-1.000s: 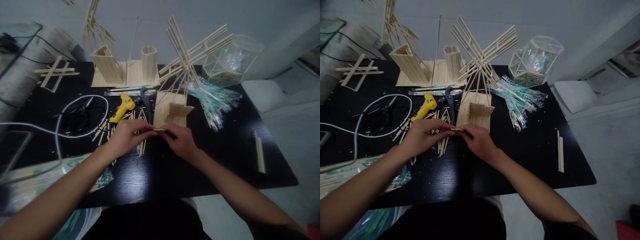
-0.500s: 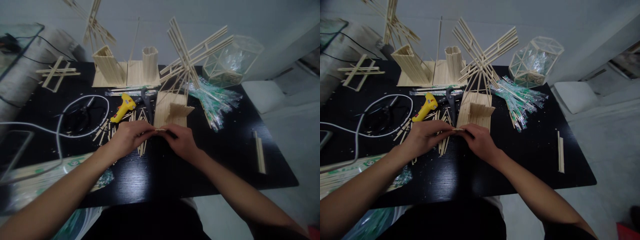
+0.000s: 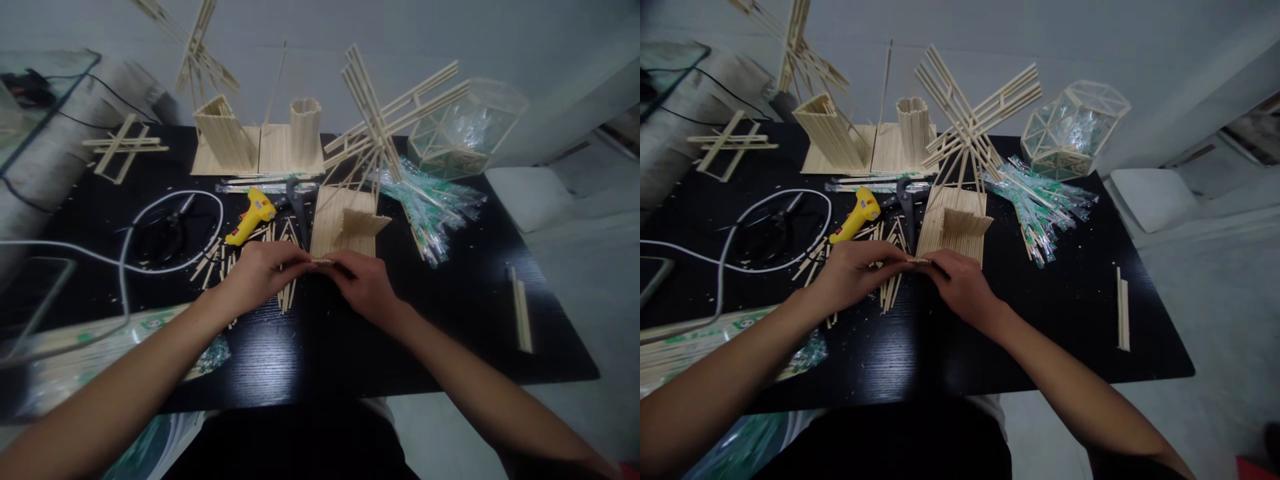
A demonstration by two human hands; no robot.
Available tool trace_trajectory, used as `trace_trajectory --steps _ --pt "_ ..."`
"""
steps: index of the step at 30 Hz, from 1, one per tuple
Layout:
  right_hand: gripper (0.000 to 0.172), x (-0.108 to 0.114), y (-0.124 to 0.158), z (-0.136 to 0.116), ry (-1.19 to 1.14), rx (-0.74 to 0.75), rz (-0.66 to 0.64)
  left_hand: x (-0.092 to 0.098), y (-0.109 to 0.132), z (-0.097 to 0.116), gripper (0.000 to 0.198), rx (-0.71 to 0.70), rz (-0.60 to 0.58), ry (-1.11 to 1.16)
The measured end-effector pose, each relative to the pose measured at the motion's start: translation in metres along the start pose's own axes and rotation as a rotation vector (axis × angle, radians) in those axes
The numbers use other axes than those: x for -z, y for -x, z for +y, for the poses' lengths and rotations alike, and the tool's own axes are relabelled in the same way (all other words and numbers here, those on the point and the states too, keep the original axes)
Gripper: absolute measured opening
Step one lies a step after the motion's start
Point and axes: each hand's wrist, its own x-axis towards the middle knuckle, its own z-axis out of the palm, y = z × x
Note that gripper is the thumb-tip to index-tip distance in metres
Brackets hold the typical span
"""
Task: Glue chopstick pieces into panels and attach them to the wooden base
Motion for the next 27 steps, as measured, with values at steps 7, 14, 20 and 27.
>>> trace_trajectory --steps 7,14,20,27 --pt "0.009 0.0008 -0.0001 0.0007 0.006 -0.013 -0.020 0.0015 -0.0014 0.0018 0.017 -0.036 -0.017 -0.007" --pt "0.009 0.0011 -0.0004 0.0011 -0.002 -0.024 -0.030 0.0021 -0.0016 0.0005 0.022 -0.023 -0.018 0.003" --pt "0.008 -0.0005 -0.0007 -0.0001 -0.048 -0.074 0.001 -0.0024 -0.0008 -0.0028 0.015 0.031 -0.006 0.016" --pt "0.025 0.0055 -0.0080 -0.0038 -0.611 -0.512 -0.045 0.0016 -0.0025 0.0030 0.035 0.257 0.085 0.236"
